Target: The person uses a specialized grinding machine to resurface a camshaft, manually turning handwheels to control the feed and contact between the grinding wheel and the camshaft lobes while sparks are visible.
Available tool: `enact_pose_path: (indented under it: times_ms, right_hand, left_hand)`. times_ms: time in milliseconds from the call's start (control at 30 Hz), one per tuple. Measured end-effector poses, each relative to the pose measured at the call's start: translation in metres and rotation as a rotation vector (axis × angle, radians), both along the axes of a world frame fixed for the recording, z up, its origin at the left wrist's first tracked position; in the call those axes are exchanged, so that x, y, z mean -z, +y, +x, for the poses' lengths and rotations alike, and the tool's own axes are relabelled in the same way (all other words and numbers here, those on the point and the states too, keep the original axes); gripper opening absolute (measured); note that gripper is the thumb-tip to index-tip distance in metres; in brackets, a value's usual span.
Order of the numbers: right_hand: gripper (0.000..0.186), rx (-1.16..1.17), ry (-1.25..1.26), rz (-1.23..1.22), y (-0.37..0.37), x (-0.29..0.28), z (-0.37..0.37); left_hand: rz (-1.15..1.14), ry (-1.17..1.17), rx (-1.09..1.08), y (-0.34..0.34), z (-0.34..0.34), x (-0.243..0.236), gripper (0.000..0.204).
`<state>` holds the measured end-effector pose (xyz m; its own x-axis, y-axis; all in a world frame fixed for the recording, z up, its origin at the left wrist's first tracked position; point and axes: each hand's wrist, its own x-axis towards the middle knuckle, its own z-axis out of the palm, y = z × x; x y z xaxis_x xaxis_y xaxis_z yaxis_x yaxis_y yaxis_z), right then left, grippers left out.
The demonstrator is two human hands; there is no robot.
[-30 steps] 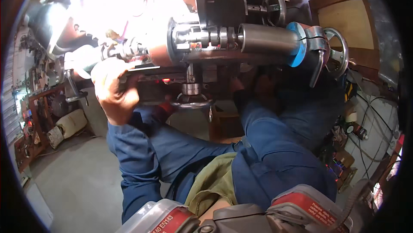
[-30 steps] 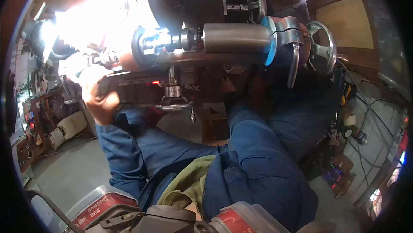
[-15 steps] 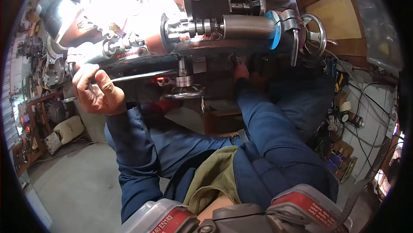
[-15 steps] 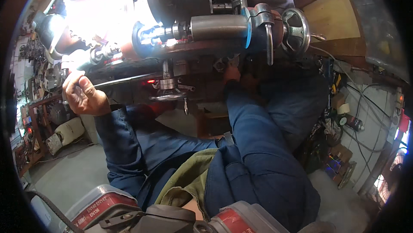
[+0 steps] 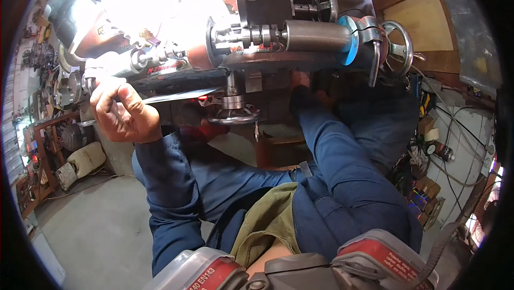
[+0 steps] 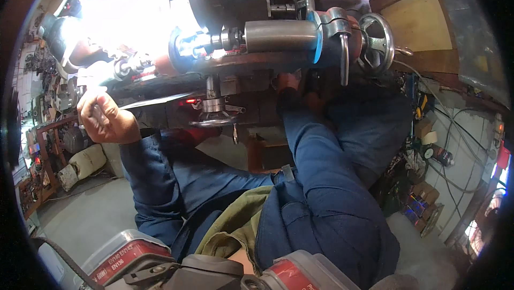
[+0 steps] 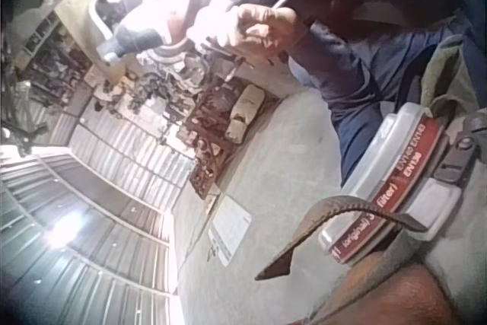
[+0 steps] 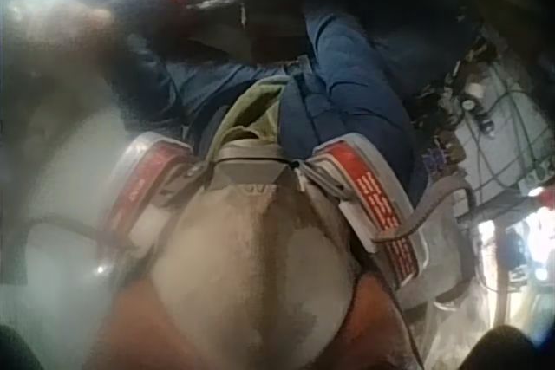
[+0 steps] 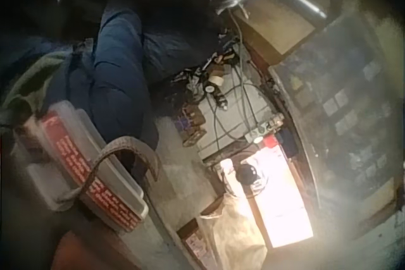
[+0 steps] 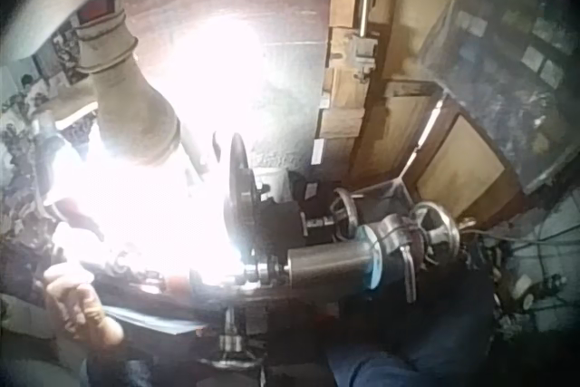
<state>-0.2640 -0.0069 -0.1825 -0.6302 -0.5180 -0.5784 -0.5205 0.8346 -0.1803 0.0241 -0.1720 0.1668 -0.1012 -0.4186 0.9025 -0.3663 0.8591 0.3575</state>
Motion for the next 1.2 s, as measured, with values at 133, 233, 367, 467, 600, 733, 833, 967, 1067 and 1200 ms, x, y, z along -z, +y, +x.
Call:
enact_pose_path:
  times_ms: [133,233,367,467,600,733,833,967,1067,1200]
  right_hand:
    - [0.03,-0.019,0.115,-0.111,-0.003,0.01,-0.009]
    - [0.033,-0.051,0.147,-0.116,-0.003,0.023,-0.018]
    - [0.037,-0.132,0.139,-0.124,-0.01,0.024,-0.031]
    - [0.041,-0.301,0.082,-0.128,-0.011,0.017,-0.026]
    - [0.046,-0.819,-0.079,0.175,0.025,-0.034,-0.023]
    - [0.052,-1.236,-0.403,0.35,0.062,-0.191,0.02]
    - [0.051,-1.082,-0.66,-0.187,0.074,-0.327,0.023]
    - [0.038,-0.457,-0.362,-0.923,0.093,-0.414,-0.005]
    - [0.035,-0.119,0.312,-1.238,0.102,-0.406,-0.047]
    - [0.035,-0.227,0.685,-1.254,0.079,-0.391,-0.082]
  left_hand:
    - [-0.011,0.021,0.007,0.0,-0.006,-0.003,0.012]
    - [-0.008,0.024,0.005,0.005,-0.009,-0.004,0.013]
    - [-0.097,-0.055,-0.041,0.004,-0.011,-0.014,0.015]
    - [-0.114,0.03,-0.018,0.001,-0.003,-0.014,0.015]
    - [-0.113,0.013,-0.024,0.005,-0.002,-0.018,0.029]
    - [-0.138,-0.062,-0.35,0.026,0.012,-0.021,0.039]
    - [-0.207,0.105,-0.377,0.041,0.017,-0.006,0.011]
    - [0.168,0.055,-0.129,0.109,0.005,0.02,0.017]
    - [0.555,-0.42,-0.147,0.157,-0.022,0.033,0.033]
    - [0.625,-0.815,-0.248,0.183,-0.046,0.057,0.071]
